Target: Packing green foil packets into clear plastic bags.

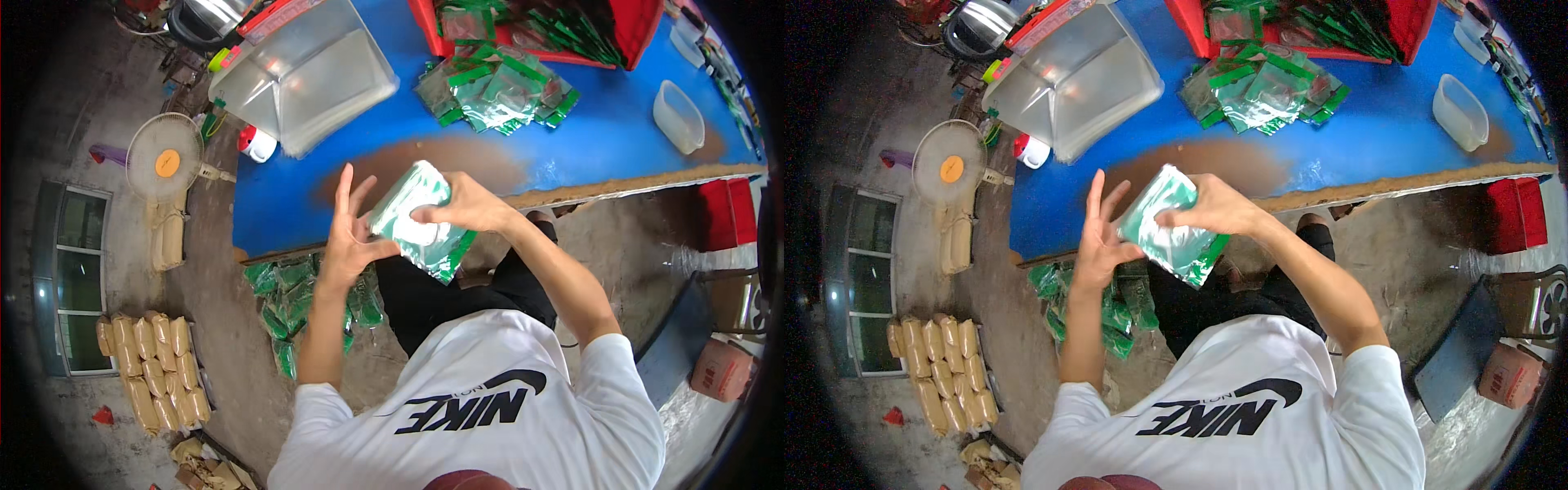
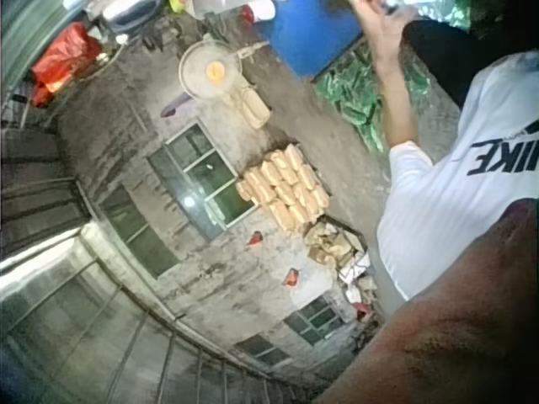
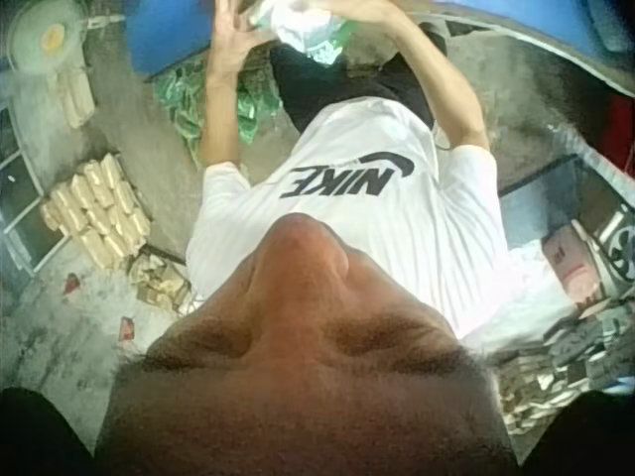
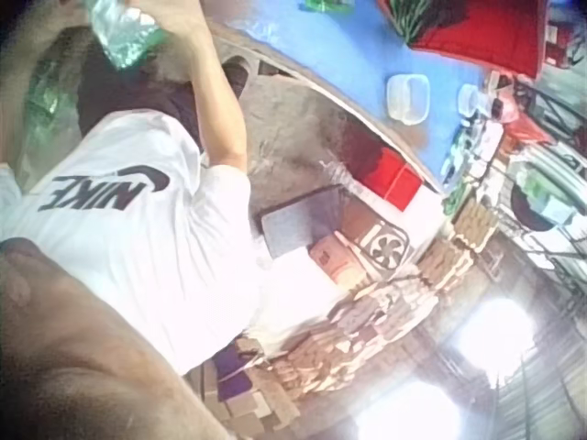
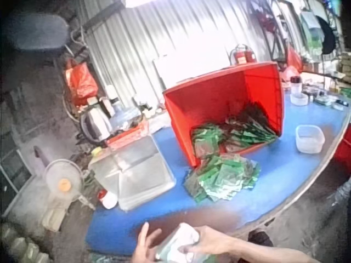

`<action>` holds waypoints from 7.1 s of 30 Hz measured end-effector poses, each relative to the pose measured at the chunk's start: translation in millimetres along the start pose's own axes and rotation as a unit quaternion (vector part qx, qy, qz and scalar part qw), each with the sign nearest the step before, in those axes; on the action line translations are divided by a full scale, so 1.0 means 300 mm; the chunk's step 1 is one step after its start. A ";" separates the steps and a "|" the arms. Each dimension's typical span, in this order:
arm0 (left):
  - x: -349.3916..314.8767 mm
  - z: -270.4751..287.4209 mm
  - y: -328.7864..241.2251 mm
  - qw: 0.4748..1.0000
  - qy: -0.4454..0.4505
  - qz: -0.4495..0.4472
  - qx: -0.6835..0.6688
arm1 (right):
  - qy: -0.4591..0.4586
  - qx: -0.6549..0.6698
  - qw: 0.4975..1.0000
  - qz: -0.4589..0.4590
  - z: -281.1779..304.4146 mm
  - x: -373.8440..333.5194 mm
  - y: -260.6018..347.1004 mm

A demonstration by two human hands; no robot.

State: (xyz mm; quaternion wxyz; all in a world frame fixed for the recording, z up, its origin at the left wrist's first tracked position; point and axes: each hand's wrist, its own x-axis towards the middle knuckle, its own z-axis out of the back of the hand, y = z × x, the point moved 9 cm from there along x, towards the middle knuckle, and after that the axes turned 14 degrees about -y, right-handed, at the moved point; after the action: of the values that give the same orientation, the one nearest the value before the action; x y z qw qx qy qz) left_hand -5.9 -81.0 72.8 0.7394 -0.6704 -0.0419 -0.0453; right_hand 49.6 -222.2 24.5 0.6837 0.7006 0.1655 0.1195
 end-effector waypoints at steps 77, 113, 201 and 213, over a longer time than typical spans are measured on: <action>0.225 0.013 0.054 0.922 -0.208 -0.228 0.233 | -0.229 0.312 0.897 -0.213 0.162 0.018 -0.232; 0.148 -0.510 -0.280 0.869 -0.056 -0.358 0.337 | -0.229 0.292 0.928 0.028 0.290 0.134 -0.197; 0.104 0.218 0.389 0.895 -0.254 0.128 -0.345 | -0.010 0.246 0.948 -0.203 0.006 0.094 -0.187; 0.085 0.154 0.340 0.917 -0.234 0.083 -0.313 | -0.019 0.237 0.942 -0.236 -0.028 0.059 -0.159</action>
State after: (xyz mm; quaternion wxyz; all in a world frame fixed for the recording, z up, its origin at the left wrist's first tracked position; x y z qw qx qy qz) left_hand 31.9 -25.3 -20.3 0.4619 -0.8602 -0.1415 0.1632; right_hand 59.4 -206.9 -23.7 0.5091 0.7854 0.3372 -0.1015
